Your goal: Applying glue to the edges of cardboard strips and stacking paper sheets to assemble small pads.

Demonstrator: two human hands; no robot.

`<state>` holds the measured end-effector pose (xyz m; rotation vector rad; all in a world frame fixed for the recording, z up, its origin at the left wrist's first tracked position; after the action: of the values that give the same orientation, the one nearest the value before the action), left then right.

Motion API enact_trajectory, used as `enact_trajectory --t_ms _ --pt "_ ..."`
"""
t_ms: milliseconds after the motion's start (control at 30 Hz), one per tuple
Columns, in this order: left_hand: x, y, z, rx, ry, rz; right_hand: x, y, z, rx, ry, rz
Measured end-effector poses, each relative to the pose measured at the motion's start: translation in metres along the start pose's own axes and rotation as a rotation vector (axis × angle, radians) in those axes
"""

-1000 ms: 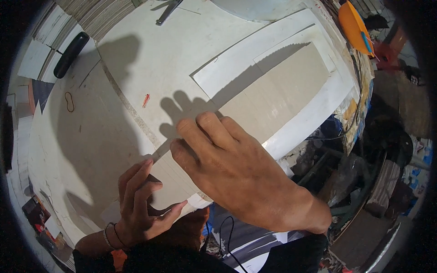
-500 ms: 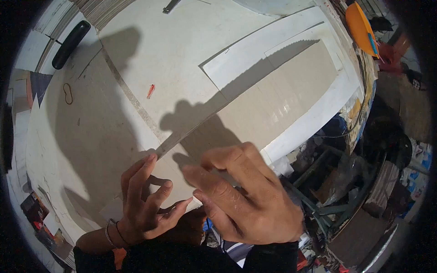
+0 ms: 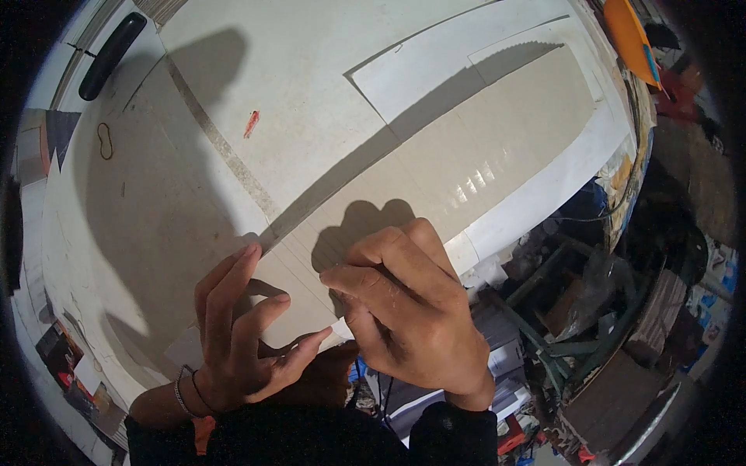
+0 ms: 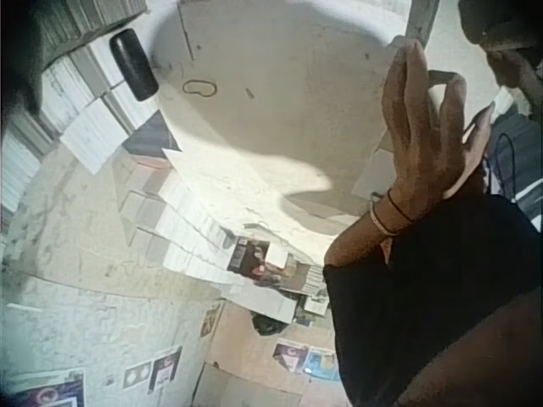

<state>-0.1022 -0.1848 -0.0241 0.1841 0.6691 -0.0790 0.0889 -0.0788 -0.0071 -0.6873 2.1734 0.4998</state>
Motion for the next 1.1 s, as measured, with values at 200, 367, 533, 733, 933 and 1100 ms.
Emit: enact_trajectory --t_ms 200,367,533,733,933,1100 --pt "-0.0011 -0.0018 0.0021 -0.026 -0.034 0.026 -0.0010 0.0023 -0.0015 -0.003 0.006 -0.003" --pt "0.0016 -0.0008 0.0005 -0.006 -0.025 0.001 0.0005 -0.0011 -0.0020 0.033 -0.001 0.005" --pt "-0.0001 -0.0010 0.0005 0.000 -0.018 0.007 0.0007 -0.0012 -0.0033 0.013 0.001 0.007" --pt "0.0024 -0.0016 -0.0015 0.007 -0.027 0.018 0.0027 -0.0035 -0.0017 0.010 0.014 0.012" --pt "0.0014 -0.0009 -0.0003 0.006 -0.013 0.016 0.0031 -0.0034 -0.0021 0.015 0.011 0.016" --pt "0.0003 -0.0013 0.0011 -0.001 -0.005 0.005 0.0022 -0.0033 -0.0015 -0.006 0.020 0.005"
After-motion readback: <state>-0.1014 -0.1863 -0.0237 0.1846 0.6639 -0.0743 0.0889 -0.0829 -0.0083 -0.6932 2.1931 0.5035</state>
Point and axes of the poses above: each hand's wrist, its own y-axis towards the middle knuckle, its own x-axis out of the palm, z = x × y, the point moved 1 cm from there along y, towards the middle knuckle, and after that the axes turned 13 degrees about -y, right-handed, at the moved point
